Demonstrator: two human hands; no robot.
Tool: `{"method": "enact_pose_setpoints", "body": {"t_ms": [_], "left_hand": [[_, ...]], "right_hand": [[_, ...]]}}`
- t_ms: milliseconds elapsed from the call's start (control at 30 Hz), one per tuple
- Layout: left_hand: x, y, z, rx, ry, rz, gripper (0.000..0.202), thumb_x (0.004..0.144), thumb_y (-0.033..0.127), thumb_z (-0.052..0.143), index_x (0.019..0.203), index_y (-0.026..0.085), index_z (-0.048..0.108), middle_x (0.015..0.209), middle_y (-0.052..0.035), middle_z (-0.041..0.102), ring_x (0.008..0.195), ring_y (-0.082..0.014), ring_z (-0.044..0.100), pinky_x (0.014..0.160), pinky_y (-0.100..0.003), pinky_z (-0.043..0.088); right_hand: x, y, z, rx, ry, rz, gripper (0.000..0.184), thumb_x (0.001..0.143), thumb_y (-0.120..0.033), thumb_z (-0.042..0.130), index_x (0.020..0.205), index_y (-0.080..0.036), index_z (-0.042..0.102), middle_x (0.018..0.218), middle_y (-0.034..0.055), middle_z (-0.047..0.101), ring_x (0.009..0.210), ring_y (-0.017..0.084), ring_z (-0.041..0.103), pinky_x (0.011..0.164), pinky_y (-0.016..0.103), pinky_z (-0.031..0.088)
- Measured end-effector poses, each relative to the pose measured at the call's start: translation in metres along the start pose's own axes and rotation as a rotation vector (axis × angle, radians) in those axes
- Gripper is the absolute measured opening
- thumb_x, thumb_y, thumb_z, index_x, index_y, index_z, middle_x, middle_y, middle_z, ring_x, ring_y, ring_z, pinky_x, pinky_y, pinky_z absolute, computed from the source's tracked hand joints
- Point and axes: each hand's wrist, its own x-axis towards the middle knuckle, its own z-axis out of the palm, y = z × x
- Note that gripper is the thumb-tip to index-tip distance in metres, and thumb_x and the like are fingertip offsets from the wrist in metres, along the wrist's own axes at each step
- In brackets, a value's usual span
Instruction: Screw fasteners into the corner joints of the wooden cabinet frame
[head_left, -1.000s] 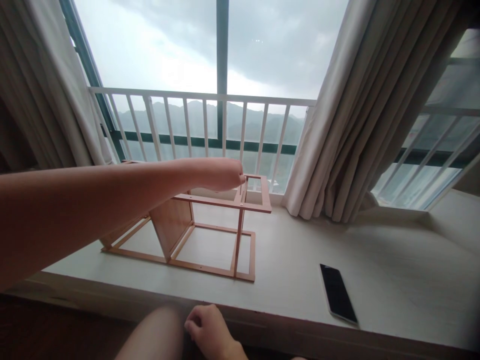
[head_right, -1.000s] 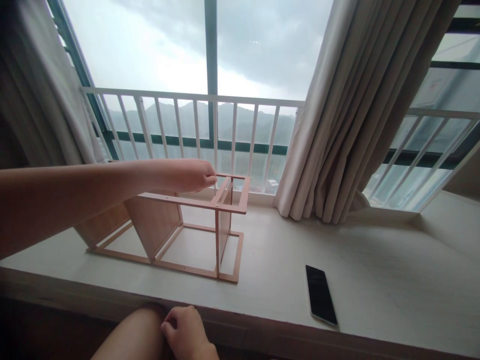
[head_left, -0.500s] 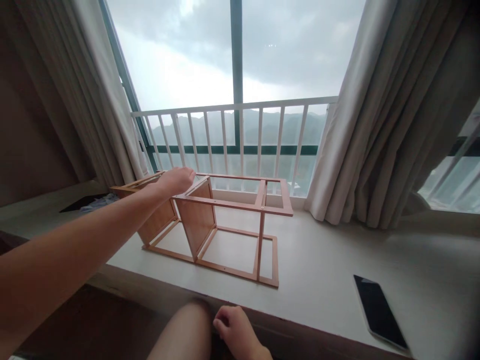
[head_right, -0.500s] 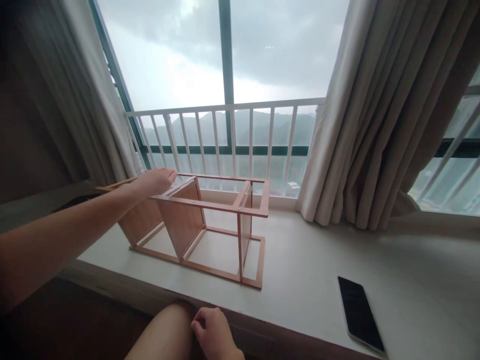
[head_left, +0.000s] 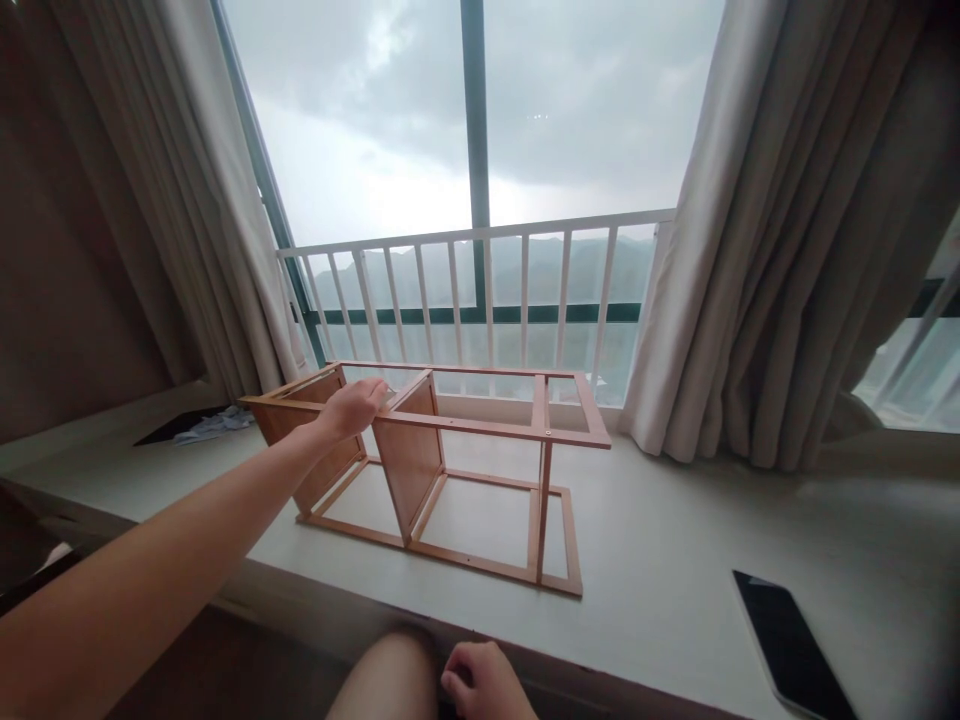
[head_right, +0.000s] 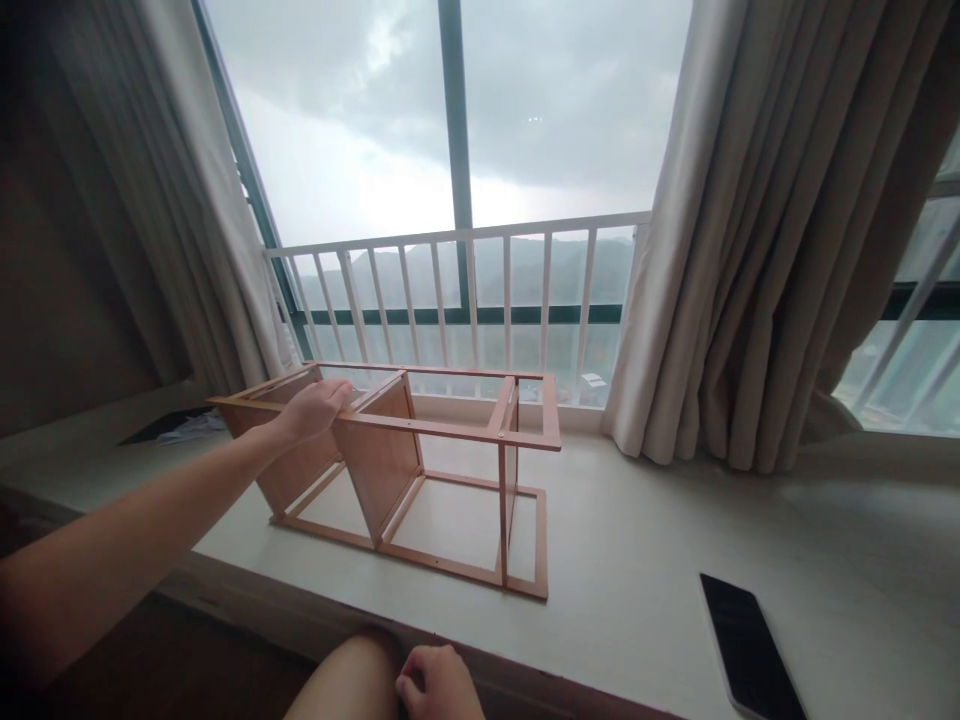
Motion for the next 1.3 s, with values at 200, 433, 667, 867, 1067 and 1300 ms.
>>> {"method": "enact_pose_setpoints", "body": {"t_ms": [200, 433, 667, 867, 1067, 1300], "left_hand": [[-0.007, 0.043, -0.003, -0.002, -0.019, -0.067, 0.038, 0.096, 0.025, 0.025, 0.100, 0.014, 0.061, 0.098, -0.0167, 0.065, 0.089, -0.0272, 0.061, 0.081, -0.040, 0.044], [-0.013, 0.104, -0.016, -0.094, -0.011, -0.100, 0.035, 0.097, 0.030, 0.027, 0.095, 0.017, 0.059, 0.090, -0.0127, 0.064, 0.081, -0.0249, 0.060, 0.073, -0.036, 0.042], [-0.054, 0.133, -0.048, -0.391, 0.375, -0.220, 0.037, 0.099, 0.038, 0.025, 0.078, 0.020, 0.049, 0.080, -0.0060, 0.061, 0.080, -0.0194, 0.056, 0.077, -0.031, 0.041], [-0.180, 0.139, -0.015, -0.758, 0.364, -0.400, 0.036, 0.098, 0.039, 0.026, 0.071, 0.023, 0.042, 0.070, -0.0018, 0.051, 0.069, -0.0172, 0.051, 0.071, -0.030, 0.041], [-0.301, 0.111, 0.049, -0.669, -0.119, -0.619, 0.041, 0.095, 0.044, 0.034, 0.061, 0.022, 0.042, 0.064, -0.0018, 0.054, 0.064, -0.0177, 0.051, 0.061, -0.030, 0.035], [-0.367, 0.103, 0.070, -0.839, -0.307, -0.639, 0.047, 0.095, 0.045, 0.034, 0.069, 0.019, 0.062, 0.071, -0.0044, 0.066, 0.069, -0.0177, 0.058, 0.065, -0.028, 0.038]], "right_hand": [[0.000, -0.002, 0.001, -0.003, 0.024, -0.035, 0.017, 0.077, -0.017, 0.060, 0.079, -0.022, 0.076, 0.064, 0.0002, 0.068, 0.065, 0.016, 0.063, 0.062, 0.023, 0.043], [0.001, -0.004, 0.002, -0.017, 0.005, -0.016, 0.016, 0.077, -0.019, 0.061, 0.080, -0.022, 0.077, 0.067, 0.0015, 0.070, 0.067, 0.017, 0.063, 0.062, 0.022, 0.042], [0.001, -0.003, -0.001, 0.031, 0.007, -0.062, 0.016, 0.081, -0.020, 0.058, 0.079, -0.020, 0.073, 0.071, 0.0014, 0.071, 0.068, 0.015, 0.064, 0.061, 0.021, 0.040], [0.001, -0.025, -0.004, 0.114, 0.032, -0.220, 0.016, 0.089, -0.024, 0.054, 0.083, -0.019, 0.069, 0.073, 0.0000, 0.067, 0.068, 0.015, 0.059, 0.063, 0.024, 0.040], [0.003, -0.048, 0.012, 0.176, 0.158, -0.451, 0.030, 0.095, -0.032, 0.047, 0.120, -0.020, 0.058, 0.088, 0.0043, 0.065, 0.075, 0.017, 0.061, 0.070, 0.028, 0.048], [0.005, -0.076, 0.048, -0.172, -0.120, -0.819, 0.029, 0.092, -0.024, 0.054, 0.119, -0.027, 0.063, 0.123, 0.0071, 0.064, 0.117, 0.025, 0.055, 0.101, 0.043, 0.041]]}}
